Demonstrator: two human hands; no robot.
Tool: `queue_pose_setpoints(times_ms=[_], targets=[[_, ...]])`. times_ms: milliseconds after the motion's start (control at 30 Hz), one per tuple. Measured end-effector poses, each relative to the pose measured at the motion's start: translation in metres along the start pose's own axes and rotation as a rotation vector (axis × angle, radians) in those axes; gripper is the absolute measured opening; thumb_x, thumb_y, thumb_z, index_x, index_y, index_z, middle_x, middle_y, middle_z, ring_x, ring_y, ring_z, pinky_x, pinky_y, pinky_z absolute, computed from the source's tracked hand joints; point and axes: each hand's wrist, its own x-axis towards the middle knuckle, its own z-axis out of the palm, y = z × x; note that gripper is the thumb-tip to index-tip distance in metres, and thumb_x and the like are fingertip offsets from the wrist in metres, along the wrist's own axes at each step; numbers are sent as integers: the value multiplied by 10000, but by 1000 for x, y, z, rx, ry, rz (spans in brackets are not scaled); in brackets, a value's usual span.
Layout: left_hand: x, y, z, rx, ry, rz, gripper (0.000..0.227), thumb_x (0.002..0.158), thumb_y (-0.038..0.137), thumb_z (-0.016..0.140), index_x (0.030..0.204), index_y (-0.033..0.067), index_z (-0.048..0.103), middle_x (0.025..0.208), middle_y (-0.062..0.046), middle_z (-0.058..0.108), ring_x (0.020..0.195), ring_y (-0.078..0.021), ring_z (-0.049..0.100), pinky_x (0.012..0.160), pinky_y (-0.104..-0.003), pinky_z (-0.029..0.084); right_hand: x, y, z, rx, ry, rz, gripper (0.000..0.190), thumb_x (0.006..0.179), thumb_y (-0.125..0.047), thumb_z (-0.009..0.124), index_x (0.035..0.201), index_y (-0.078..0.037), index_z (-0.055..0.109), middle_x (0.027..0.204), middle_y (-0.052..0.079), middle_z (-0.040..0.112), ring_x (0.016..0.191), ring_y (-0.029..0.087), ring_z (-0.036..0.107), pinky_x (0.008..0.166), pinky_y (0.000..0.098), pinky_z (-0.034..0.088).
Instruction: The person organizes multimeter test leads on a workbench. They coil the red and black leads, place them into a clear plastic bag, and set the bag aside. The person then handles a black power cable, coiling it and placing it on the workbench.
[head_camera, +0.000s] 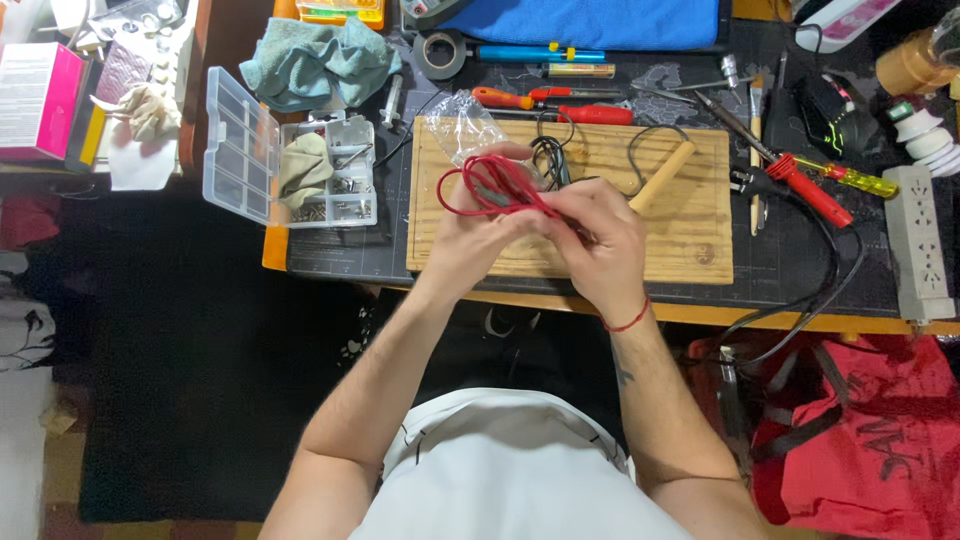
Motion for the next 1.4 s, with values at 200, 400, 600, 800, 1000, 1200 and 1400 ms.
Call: queue_pose_setpoints(times_ms=[200,400,600,800,1000,1200,1400], targets=[[0,-14,-13,-196,-9,-41,518,810,47,891,1258,12,635,1003,-161,737,925,-241,740,877,-380,627,4,3,-10,44,-27,26,156,939,-66,818,1087,-37,778,938,158,682,785,275,672,698,386,561],[-2,-13,-5,-172,78,-57,290,815,-11,854,1073,42,734,916,-89,769,854,-142,752,812,-295,629,2,3,-11,23,-58,86,168,951,-45,783,1108,-3,739,879,175,671,784,314,694,699,401,570],[-5,-13,-9,-132,133,-114,304,835,-21,834,1108,62,729,946,-49,771,872,-88,728,810,-257,624,1,-9,-10,17,-115,60,413,990,-18,697,1376,-2,555,1057,238,701,928,422,732,820,509,597],[-7,-14,-2,-112,170,-91,305,808,-58,850,1076,32,736,938,-108,771,874,-149,739,812,-319,643,-11,21,-7,-71,3,-11,341,871,-112,895,1142,-47,699,987,134,743,883,340,756,781,420,607],[-4,-7,-1,-106,143,-93,300,851,13,842,1118,65,716,979,-123,774,920,-186,741,847,-340,642,-9,25,-11,92,0,133,247,883,-141,875,1082,-72,747,930,73,738,840,187,705,824,359,589],[-6,-2,5,-125,123,-122,231,875,0,803,1080,66,722,981,-88,773,950,-159,734,857,-304,623,-10,29,-16,175,-14,211,203,927,-47,818,1110,-63,732,937,66,728,850,142,688,845,353,590],[-1,-22,-11,-147,95,-162,220,870,10,805,1073,29,723,934,-100,771,890,-151,746,794,-284,637,10,-6,-15,-11,-93,-30,251,974,-28,737,1221,-75,745,1056,149,723,873,314,730,774,403,608]])
